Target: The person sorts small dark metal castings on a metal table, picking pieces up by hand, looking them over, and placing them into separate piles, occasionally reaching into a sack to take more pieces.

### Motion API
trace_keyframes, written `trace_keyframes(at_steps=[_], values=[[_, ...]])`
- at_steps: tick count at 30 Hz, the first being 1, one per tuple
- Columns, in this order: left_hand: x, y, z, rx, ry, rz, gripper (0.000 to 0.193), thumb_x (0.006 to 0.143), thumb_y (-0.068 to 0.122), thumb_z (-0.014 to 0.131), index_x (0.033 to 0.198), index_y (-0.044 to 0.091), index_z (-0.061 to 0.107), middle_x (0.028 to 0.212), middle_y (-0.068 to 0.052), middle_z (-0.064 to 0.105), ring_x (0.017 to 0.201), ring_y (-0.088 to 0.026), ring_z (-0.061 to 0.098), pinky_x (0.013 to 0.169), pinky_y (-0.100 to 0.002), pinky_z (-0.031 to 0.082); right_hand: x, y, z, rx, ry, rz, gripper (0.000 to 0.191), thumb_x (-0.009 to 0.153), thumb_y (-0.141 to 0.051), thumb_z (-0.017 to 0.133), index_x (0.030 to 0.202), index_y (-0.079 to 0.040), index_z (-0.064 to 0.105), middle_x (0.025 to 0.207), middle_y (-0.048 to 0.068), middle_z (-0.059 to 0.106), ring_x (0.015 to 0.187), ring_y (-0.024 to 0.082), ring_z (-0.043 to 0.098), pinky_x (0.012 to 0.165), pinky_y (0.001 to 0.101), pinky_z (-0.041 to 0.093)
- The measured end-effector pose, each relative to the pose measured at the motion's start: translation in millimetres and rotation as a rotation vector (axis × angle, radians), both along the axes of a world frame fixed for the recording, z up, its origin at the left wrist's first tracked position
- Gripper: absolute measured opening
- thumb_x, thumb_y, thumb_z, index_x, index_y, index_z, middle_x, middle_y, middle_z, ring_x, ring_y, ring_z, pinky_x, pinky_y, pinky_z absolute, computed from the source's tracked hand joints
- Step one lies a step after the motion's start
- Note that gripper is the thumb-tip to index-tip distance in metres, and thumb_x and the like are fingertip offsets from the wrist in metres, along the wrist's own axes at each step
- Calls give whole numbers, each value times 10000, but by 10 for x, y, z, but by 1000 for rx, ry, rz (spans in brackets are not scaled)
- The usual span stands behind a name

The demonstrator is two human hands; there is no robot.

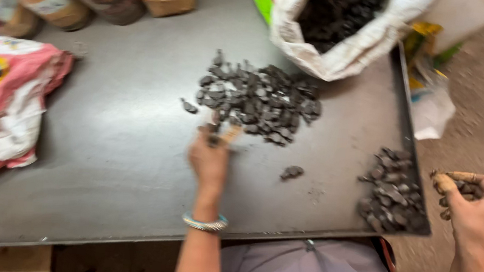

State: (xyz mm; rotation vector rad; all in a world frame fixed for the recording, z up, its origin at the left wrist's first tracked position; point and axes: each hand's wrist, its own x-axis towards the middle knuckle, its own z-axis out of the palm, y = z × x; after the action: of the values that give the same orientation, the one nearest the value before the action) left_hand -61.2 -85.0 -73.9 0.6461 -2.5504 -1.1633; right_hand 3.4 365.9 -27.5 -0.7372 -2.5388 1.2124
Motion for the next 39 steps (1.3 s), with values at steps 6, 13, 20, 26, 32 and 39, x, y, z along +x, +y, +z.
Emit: trace_keyframes(at_steps=[6,13,20,26,32,39], values=[[-431,-694,171,-99,-305,123,1120,737,551,913,1607,114,360,796,-155,706,711,-308,679,725,-445,529,217,250,-331,125,-426,-136,366,878,-336,866,1003,-17,738,735,128,729,566,204,676,497,370,526],[-732,-623,300,-170,-245,-53,878,650,598,934,1325,128,626,858,-143,743,797,-293,720,734,-438,551,263,136,-564,288,-498,-141,460,815,-393,851,1177,-124,760,713,175,734,644,294,725,641,438,558],[-677,-507,287,-193,-155,-126,646,670,394,949,1192,137,667,820,-99,750,775,-273,733,733,-410,557,30,416,-241,-123,131,-68,320,1017,-117,846,1109,82,614,955,113,719,697,153,656,567,291,514],[-514,-433,221,-135,-81,-183,635,678,287,945,1207,126,633,847,-70,733,702,-253,727,680,-410,546,-155,-686,118,16,123,467,341,814,-69,845,1139,-61,744,1065,102,746,922,168,723,772,300,594],[-266,-355,148,-93,-167,-214,556,721,263,919,1191,143,647,727,-92,720,703,-256,719,663,-414,543,-348,-1880,-144,142,120,932,482,708,21,793,1170,-71,690,1035,109,718,978,288,650,881,383,543],[36,-70,10,-115,-74,-296,485,712,98,852,1155,135,656,735,-103,713,723,-324,709,660,-441,541,-435,-1627,-578,-512,-85,682,333,799,67,727,1112,-6,639,1034,92,735,954,148,713,841,301,597]])
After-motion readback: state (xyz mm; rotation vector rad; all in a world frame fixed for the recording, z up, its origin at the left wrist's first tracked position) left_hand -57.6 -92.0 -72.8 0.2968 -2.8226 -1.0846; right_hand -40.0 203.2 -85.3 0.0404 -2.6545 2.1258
